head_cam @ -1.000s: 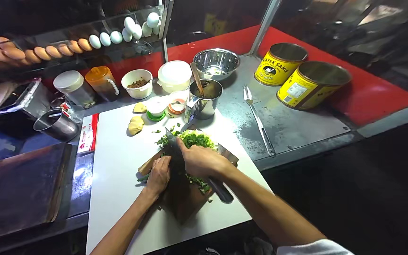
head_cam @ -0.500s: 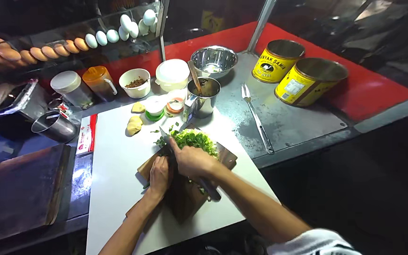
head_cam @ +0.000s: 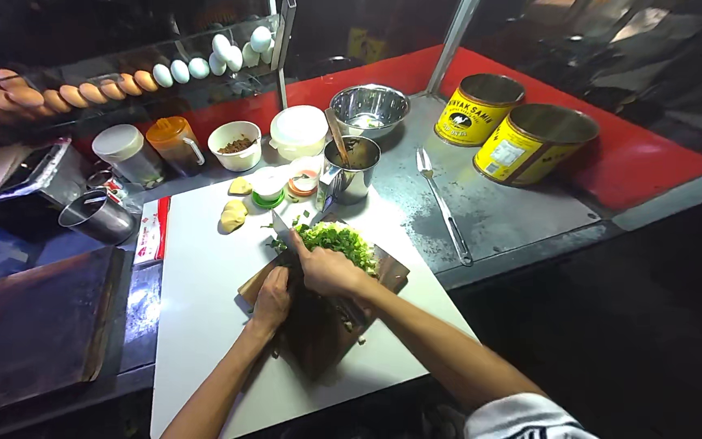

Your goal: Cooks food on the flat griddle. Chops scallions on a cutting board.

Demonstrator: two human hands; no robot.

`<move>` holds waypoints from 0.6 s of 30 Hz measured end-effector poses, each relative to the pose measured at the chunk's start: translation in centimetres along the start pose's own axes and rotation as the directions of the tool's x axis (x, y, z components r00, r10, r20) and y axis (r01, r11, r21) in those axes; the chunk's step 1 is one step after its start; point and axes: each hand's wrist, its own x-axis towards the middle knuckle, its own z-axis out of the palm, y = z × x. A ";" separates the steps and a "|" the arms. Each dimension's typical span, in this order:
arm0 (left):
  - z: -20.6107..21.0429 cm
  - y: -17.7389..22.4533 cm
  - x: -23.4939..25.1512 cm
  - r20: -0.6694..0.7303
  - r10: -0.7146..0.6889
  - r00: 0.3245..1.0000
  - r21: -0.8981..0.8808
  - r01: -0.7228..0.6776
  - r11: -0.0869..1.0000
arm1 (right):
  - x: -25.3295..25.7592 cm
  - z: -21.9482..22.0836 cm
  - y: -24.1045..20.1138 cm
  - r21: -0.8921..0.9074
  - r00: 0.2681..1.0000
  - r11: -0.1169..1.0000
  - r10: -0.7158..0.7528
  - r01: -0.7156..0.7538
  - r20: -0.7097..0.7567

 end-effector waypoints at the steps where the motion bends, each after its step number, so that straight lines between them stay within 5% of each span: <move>1: -0.1 0.1 0.0 0.017 -0.014 1.000 0.008 0.014 1.000 | 0.0 -0.7 0.0 -0.008 0.999 1.000 -0.012 0.012 0.035; 5: 0.3 0.5 0.0 -0.011 -0.008 1.000 0.075 0.009 0.997 | -0.6 1.0 -0.8 0.040 0.999 0.998 0.039 -0.038 -0.029; 9: 0.1 0.1 -2.0 -0.017 0.120 0.993 0.324 -0.108 0.940 | 0.3 1.2 1.2 0.064 0.998 0.997 0.050 -0.048 -0.036; 14: -0.7 -0.5 -1.4 0.109 0.114 0.988 0.027 -0.117 0.993 | -2.4 -1.6 0.7 -0.041 0.997 0.998 0.047 -0.044 0.059; 18: -0.3 -0.4 0.2 0.070 0.012 0.997 -0.051 -0.008 0.999 | -2.6 -0.2 -0.5 -0.040 0.998 0.998 0.058 -0.057 0.024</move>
